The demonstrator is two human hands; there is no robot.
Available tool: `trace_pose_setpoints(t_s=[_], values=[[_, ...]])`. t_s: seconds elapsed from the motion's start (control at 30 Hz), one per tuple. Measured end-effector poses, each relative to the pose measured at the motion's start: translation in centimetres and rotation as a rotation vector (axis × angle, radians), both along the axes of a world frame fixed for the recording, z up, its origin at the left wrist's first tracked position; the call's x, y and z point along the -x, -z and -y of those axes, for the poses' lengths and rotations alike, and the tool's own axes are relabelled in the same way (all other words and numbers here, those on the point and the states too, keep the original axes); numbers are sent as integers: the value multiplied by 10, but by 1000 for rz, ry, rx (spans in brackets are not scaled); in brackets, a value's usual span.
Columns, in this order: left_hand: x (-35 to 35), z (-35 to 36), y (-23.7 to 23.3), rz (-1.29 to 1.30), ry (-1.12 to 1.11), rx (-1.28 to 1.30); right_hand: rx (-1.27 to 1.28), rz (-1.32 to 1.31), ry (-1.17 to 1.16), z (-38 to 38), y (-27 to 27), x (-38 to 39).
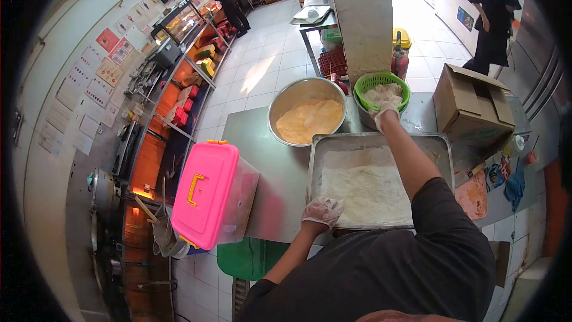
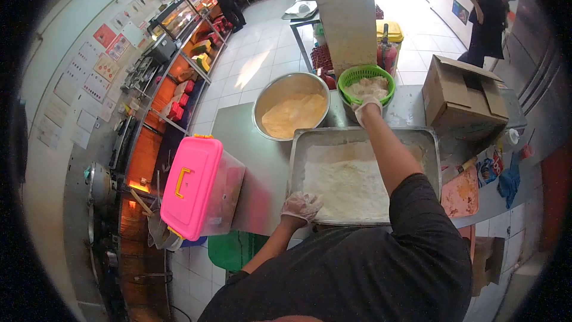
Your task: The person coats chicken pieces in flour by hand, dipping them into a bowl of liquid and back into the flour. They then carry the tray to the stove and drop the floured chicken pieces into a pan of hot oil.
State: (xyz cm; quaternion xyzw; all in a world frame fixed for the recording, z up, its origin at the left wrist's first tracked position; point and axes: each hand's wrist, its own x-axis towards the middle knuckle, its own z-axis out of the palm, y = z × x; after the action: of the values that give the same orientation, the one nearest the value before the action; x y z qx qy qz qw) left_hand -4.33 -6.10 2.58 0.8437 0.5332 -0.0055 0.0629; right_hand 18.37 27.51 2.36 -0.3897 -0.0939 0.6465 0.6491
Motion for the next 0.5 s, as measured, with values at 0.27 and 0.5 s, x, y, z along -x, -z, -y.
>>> trace_pose_setpoints(t_s=[0.27, 0.5], values=[[3, 0, -1, 48, 59, -91, 118, 587, -1, 10, 30, -31], [-3, -3, -13, 20, -1, -50, 46, 1747, -122, 4, 54, -38]])
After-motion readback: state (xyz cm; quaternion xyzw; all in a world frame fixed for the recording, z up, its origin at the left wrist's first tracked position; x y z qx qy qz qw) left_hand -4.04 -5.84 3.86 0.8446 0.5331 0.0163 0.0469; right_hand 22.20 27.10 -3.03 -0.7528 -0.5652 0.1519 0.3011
